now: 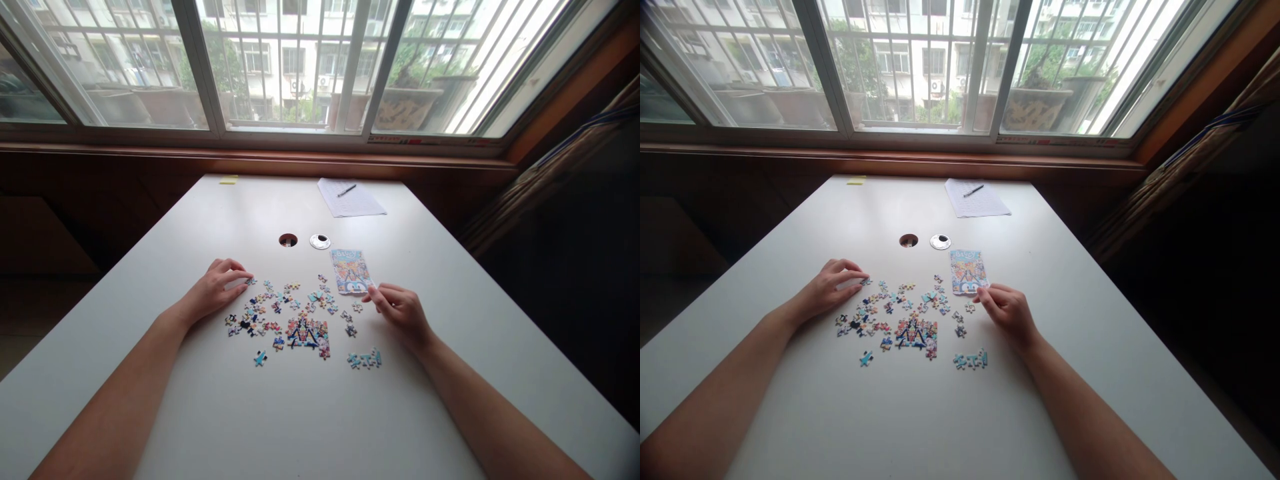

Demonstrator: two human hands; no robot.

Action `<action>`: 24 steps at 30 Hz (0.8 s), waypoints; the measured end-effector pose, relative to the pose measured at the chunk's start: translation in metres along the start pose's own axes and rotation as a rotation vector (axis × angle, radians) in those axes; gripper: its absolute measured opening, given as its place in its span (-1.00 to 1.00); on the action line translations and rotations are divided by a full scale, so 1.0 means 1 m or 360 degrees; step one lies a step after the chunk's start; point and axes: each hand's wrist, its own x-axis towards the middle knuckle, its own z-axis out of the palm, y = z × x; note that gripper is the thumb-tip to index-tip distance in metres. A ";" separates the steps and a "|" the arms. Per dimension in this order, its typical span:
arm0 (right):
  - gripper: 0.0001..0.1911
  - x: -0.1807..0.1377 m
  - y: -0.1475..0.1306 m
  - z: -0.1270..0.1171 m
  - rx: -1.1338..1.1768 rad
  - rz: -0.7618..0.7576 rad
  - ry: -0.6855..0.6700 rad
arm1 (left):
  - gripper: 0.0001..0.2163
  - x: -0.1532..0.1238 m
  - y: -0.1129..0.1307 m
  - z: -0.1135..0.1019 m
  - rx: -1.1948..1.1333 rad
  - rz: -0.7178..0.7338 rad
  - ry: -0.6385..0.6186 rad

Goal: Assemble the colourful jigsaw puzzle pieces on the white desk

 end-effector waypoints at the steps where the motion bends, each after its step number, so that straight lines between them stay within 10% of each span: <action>1: -0.56 0.000 0.000 0.000 -0.0003 0.0000 0.0001 | -0.77 0.000 0.000 0.000 -0.0005 0.0000 -0.0003; 24: -0.54 0.001 -0.002 0.000 -0.0057 0.0025 -0.0082 | -0.85 0.005 0.002 0.002 -0.0059 0.0052 0.0044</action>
